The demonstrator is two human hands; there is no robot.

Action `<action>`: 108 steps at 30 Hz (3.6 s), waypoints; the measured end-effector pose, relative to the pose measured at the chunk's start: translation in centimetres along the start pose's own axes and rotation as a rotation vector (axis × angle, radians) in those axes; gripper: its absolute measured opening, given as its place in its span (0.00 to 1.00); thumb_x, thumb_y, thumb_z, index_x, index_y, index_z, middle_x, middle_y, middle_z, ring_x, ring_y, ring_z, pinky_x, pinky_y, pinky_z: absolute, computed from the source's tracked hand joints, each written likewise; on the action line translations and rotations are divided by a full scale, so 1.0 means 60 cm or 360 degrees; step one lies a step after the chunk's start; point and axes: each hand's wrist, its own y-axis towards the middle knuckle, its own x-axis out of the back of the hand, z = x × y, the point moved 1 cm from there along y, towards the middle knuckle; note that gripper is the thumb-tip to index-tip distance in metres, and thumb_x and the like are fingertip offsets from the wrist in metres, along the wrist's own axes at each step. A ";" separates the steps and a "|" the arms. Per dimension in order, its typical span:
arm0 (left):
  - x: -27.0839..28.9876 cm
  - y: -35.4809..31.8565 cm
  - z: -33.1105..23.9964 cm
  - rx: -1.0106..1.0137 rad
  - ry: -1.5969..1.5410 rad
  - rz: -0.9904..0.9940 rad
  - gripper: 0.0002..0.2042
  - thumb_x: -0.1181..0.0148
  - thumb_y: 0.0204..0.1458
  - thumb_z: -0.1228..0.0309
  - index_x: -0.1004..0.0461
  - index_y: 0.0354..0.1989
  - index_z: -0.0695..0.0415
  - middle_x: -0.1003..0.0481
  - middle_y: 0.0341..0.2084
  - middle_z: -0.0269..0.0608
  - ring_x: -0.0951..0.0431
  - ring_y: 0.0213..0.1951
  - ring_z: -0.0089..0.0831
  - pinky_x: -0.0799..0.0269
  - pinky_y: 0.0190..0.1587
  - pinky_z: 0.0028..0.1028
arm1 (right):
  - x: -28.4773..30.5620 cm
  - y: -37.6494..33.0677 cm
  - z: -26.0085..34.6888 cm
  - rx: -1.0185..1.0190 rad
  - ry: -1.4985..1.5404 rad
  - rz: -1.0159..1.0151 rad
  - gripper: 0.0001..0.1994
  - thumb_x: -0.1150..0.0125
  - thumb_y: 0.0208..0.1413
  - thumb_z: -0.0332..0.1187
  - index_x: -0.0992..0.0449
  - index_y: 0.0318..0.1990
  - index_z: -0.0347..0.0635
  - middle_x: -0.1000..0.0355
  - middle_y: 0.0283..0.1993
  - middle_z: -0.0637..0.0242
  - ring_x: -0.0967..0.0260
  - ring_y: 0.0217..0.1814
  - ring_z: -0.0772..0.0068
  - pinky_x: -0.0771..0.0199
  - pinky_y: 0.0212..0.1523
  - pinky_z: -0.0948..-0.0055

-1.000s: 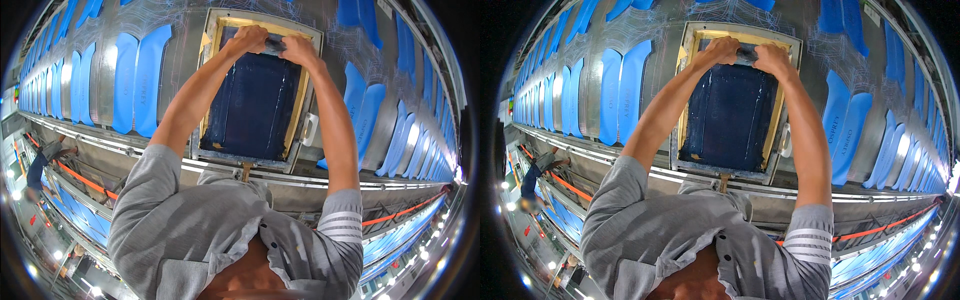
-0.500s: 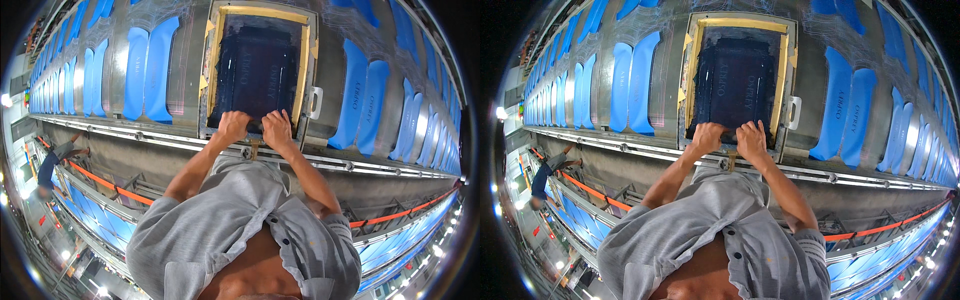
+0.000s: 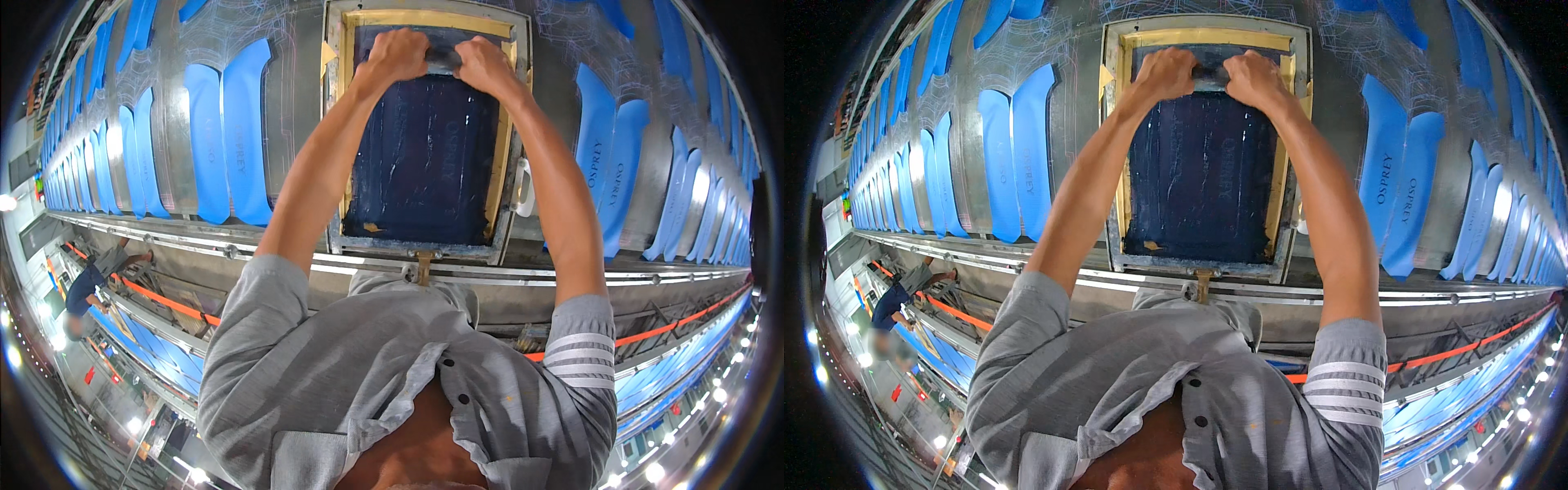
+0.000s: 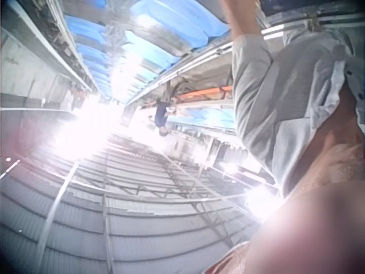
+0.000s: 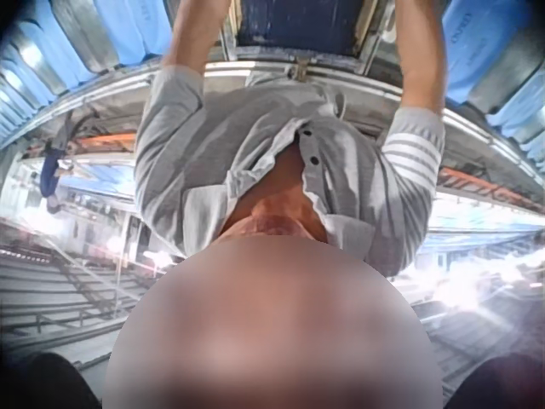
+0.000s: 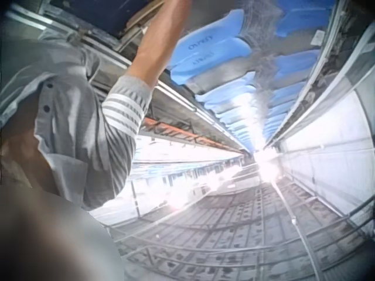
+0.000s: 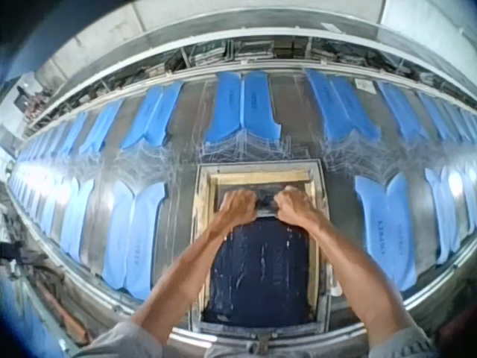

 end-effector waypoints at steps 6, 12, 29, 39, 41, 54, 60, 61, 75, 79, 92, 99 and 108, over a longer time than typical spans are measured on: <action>-0.092 -0.244 -0.070 -0.0034 -0.0135 -0.0025 0.12 0.38 0.40 0.71 0.16 0.34 0.49 0.19 0.29 0.45 0.18 0.33 0.48 0.22 0.36 0.45 | -0.048 -0.228 0.123 0.0136 0.0171 -0.0130 0.06 0.44 0.50 0.25 0.21 0.34 0.40 0.25 0.38 0.61 0.29 0.52 0.58 0.34 0.64 0.41; -0.120 -0.460 -0.169 0.0055 -0.0406 0.0069 0.13 0.38 0.41 0.73 0.16 0.38 0.49 0.18 0.31 0.45 0.17 0.36 0.47 0.21 0.38 0.45 | -0.083 -0.437 0.238 0.0057 0.0293 0.0054 0.06 0.45 0.52 0.24 0.20 0.34 0.38 0.24 0.42 0.59 0.30 0.56 0.58 0.40 0.68 0.38; -0.016 0.016 0.013 -0.0026 0.0050 0.0120 0.14 0.33 0.42 0.66 0.15 0.39 0.49 0.18 0.31 0.50 0.16 0.38 0.51 0.20 0.44 0.48 | -0.017 -0.009 -0.006 -0.0024 0.0072 -0.0088 0.11 0.41 0.46 0.28 0.17 0.37 0.43 0.20 0.38 0.50 0.21 0.46 0.47 0.21 0.49 0.47; -0.117 -0.401 -0.134 0.0027 -0.0250 0.0082 0.11 0.37 0.38 0.73 0.15 0.32 0.48 0.19 0.26 0.45 0.18 0.29 0.49 0.21 0.33 0.45 | -0.078 -0.377 0.201 0.0076 0.0352 0.0006 0.05 0.42 0.51 0.26 0.20 0.33 0.40 0.25 0.40 0.61 0.31 0.57 0.60 0.42 0.69 0.36; -0.113 -0.455 -0.168 0.0055 -0.0342 0.0148 0.18 0.39 0.39 0.77 0.15 0.41 0.49 0.17 0.37 0.42 0.17 0.37 0.46 0.21 0.38 0.42 | -0.088 -0.433 0.233 0.0021 0.0322 0.0079 0.05 0.41 0.52 0.26 0.20 0.34 0.40 0.25 0.41 0.59 0.32 0.59 0.60 0.44 0.70 0.35; -0.126 -0.490 -0.186 0.0041 -0.0314 0.0134 0.19 0.44 0.42 0.78 0.16 0.44 0.52 0.18 0.45 0.41 0.18 0.45 0.45 0.22 0.48 0.43 | -0.127 -0.392 -0.051 -0.1439 0.0571 -0.0779 0.21 0.41 0.61 0.53 0.18 0.47 0.47 0.19 0.44 0.55 0.22 0.48 0.50 0.25 0.48 0.57; -0.089 -0.539 -0.151 -0.0006 -0.0423 0.0028 0.23 0.42 0.40 0.78 0.18 0.49 0.51 0.18 0.46 0.42 0.18 0.46 0.45 0.22 0.47 0.42 | -0.058 -0.392 0.005 -0.1096 0.0780 -0.1126 0.16 0.40 0.63 0.45 0.18 0.41 0.39 0.19 0.37 0.56 0.21 0.41 0.57 0.25 0.45 0.64; -0.074 -0.543 -0.140 -0.0057 -0.0427 0.0024 0.23 0.41 0.40 0.78 0.18 0.49 0.50 0.19 0.47 0.42 0.19 0.48 0.44 0.22 0.48 0.42 | -0.054 -0.384 0.015 -0.1084 0.0684 -0.1190 0.17 0.39 0.62 0.45 0.19 0.37 0.36 0.22 0.31 0.55 0.24 0.34 0.57 0.27 0.40 0.63; 0.037 -0.786 0.392 0.0084 -0.0324 -0.0078 0.22 0.43 0.40 0.81 0.17 0.48 0.55 0.18 0.48 0.39 0.19 0.50 0.38 0.22 0.50 0.37 | -0.266 -0.080 0.521 -0.1076 0.1333 -0.1151 0.19 0.38 0.61 0.42 0.25 0.29 0.32 0.36 0.19 0.60 0.41 0.22 0.67 0.40 0.28 0.61; 0.067 -0.816 0.442 0.0091 -0.0378 -0.0030 0.23 0.43 0.39 0.81 0.17 0.48 0.56 0.18 0.47 0.41 0.19 0.50 0.39 0.22 0.50 0.37 | -0.268 -0.062 0.580 -0.1100 0.1282 -0.1125 0.17 0.38 0.61 0.42 0.24 0.30 0.33 0.36 0.20 0.61 0.40 0.23 0.67 0.40 0.28 0.61; -0.022 -0.858 0.459 -0.0052 -0.0263 -0.0194 0.23 0.42 0.42 0.81 0.21 0.51 0.57 0.20 0.50 0.44 0.20 0.53 0.43 0.24 0.55 0.40 | -0.281 -0.020 0.586 -0.1357 0.0823 -0.1020 0.16 0.41 0.59 0.45 0.20 0.34 0.40 0.22 0.32 0.51 0.23 0.36 0.45 0.27 0.37 0.56; 0.026 -0.658 0.516 -0.0208 -0.0141 -0.0539 0.24 0.42 0.40 0.84 0.23 0.51 0.60 0.21 0.49 0.49 0.20 0.51 0.47 0.24 0.53 0.40 | -0.252 -0.031 0.600 -0.1357 0.0668 -0.1011 0.14 0.42 0.61 0.43 0.20 0.34 0.41 0.23 0.34 0.52 0.27 0.42 0.43 0.28 0.46 0.51; 0.170 -0.332 0.630 0.0008 -0.0038 0.0038 0.16 0.39 0.42 0.73 0.16 0.41 0.52 0.18 0.34 0.55 0.17 0.41 0.52 0.20 0.46 0.46 | -0.068 0.156 0.604 -0.0345 0.0782 -0.0854 0.24 0.32 0.55 0.54 0.17 0.46 0.40 0.22 0.46 0.58 0.27 0.53 0.52 0.29 0.55 0.54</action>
